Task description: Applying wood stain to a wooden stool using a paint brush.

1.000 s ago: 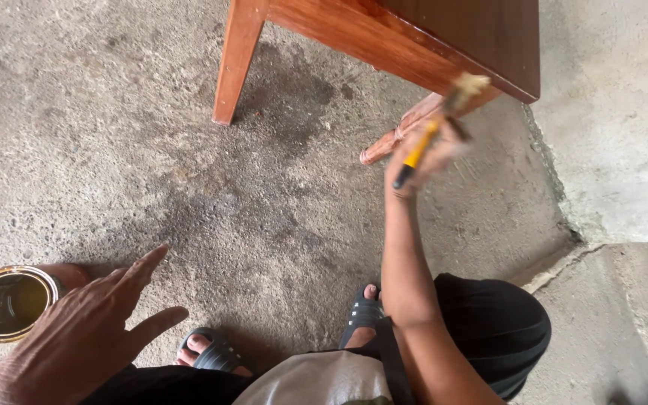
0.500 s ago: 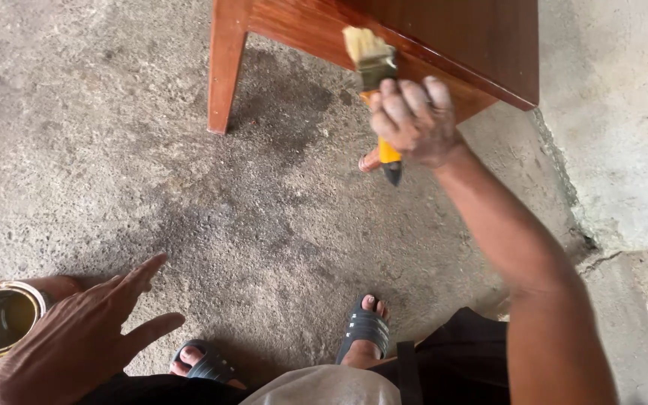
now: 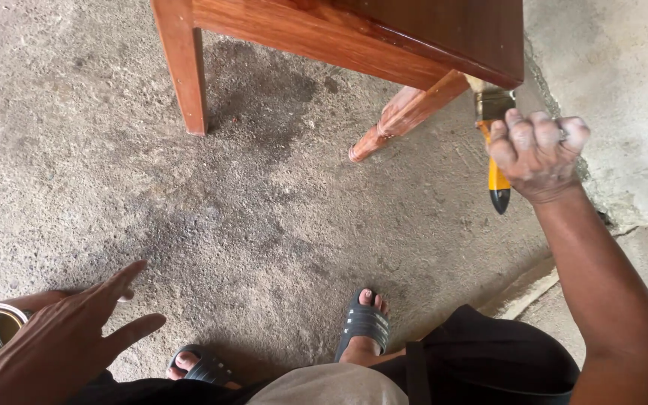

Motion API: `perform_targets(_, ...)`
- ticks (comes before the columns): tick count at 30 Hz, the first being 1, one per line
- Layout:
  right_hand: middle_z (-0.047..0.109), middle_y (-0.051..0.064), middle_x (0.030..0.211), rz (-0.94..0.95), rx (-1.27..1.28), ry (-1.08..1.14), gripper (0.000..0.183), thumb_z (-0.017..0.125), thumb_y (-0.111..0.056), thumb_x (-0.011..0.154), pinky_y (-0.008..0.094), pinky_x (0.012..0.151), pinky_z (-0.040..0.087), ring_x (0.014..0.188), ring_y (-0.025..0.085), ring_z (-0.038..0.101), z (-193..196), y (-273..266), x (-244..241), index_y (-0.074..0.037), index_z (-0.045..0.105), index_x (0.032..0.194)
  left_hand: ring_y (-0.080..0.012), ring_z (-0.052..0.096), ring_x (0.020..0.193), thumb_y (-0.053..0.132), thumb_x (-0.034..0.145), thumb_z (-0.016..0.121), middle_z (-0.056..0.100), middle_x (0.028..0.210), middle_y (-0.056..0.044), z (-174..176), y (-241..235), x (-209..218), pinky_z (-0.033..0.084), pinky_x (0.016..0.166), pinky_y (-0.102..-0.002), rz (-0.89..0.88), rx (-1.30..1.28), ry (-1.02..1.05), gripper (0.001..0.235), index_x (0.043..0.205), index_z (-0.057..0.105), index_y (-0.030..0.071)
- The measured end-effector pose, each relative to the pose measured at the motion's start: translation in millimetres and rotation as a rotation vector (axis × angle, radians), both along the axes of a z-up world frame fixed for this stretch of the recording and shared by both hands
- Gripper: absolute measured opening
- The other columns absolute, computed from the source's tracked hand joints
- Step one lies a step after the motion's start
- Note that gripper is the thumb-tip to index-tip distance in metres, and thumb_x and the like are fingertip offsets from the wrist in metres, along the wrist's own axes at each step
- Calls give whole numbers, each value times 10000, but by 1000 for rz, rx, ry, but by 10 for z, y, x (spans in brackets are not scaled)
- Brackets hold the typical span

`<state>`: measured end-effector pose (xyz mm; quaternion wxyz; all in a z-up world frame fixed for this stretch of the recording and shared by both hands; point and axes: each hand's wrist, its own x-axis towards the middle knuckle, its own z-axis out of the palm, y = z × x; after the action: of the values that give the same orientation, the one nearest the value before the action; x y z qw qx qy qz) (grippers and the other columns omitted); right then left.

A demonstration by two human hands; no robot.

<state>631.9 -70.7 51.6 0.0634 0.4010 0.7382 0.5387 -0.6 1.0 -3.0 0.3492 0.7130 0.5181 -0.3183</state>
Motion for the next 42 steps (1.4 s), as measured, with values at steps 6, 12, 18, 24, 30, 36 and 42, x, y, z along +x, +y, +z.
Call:
perform_targets(6, 623, 21, 916, 63, 146, 241, 199, 724, -160, 1087, 422, 831, 397, 898, 209, 584, -151, -116, -17, -143, 556, 981, -239, 774, 1101, 642, 861, 614, 676, 1382, -110, 143, 34, 140, 536, 1113, -414, -13, 1, 20, 985, 1647, 217, 199)
perform_targets(12, 589, 84, 983, 81, 166, 1567, 171, 689, -131, 1129, 273, 642, 481, 788, 155, 555, -389, -320, -443, -70, 530, 1118, -281, 636, 1297, 671, 852, 581, 629, 1404, -118, 231, 67, 180, 454, 1161, -465, -68, 84, -86, 976, 1638, 215, 222)
perform_targets(18, 748, 151, 879, 908, 749, 2878, 311, 809, -112, 891, 280, 572, 609, 662, 185, 692, -795, 185, -1072, 35, 619, 1088, -302, 616, 1319, 661, 837, 597, 563, 1461, -109, 307, 113, 222, 470, 1141, -482, -18, 80, -207, 955, 1621, 244, 244)
perform_targets(24, 759, 179, 874, 1540, 570, 3281, 217, 812, -134, 792, 394, 753, 652, 774, 273, 751, -936, 621, -1260, 22, 710, 903, -289, 634, 1330, 620, 819, 616, 636, 1416, -99, 96, 73, -108, 481, 1169, -459, 39, 15, -135, 940, 1584, 228, 236)
perform_targets(30, 762, 159, 906, 1620, 388, 3247, 229, 820, -138, 833, 397, 813, 638, 807, 279, 749, -1210, 498, -1059, 22, 733, 972, -281, 662, 1298, 617, 837, 666, 663, 1386, -82, 21, -19, -335, 492, 1157, -452, 59, 56, -180, 968, 1629, 235, 263)
perform_targets(36, 757, 153, 922, 1609, 408, 3135, 220, 805, -154, 878, 398, 834, 634, 834, 269, 751, -1092, 498, -1108, -1, 713, 1006, -275, 659, 1289, 604, 848, 672, 673, 1369, -81, 25, -42, -377, 478, 1151, -459, 65, 67, -206, 965, 1627, 223, 255)
perform_targets(42, 756, 173, 860, 1414, 436, 3216, 261, 768, -178, 897, 393, 806, 634, 787, 267, 745, -1136, 538, -1112, 51, 688, 994, -274, 666, 1245, 611, 818, 657, 645, 1391, -109, 149, -167, -421, 484, 1097, -442, 64, 168, -354, 970, 1614, 269, 215)
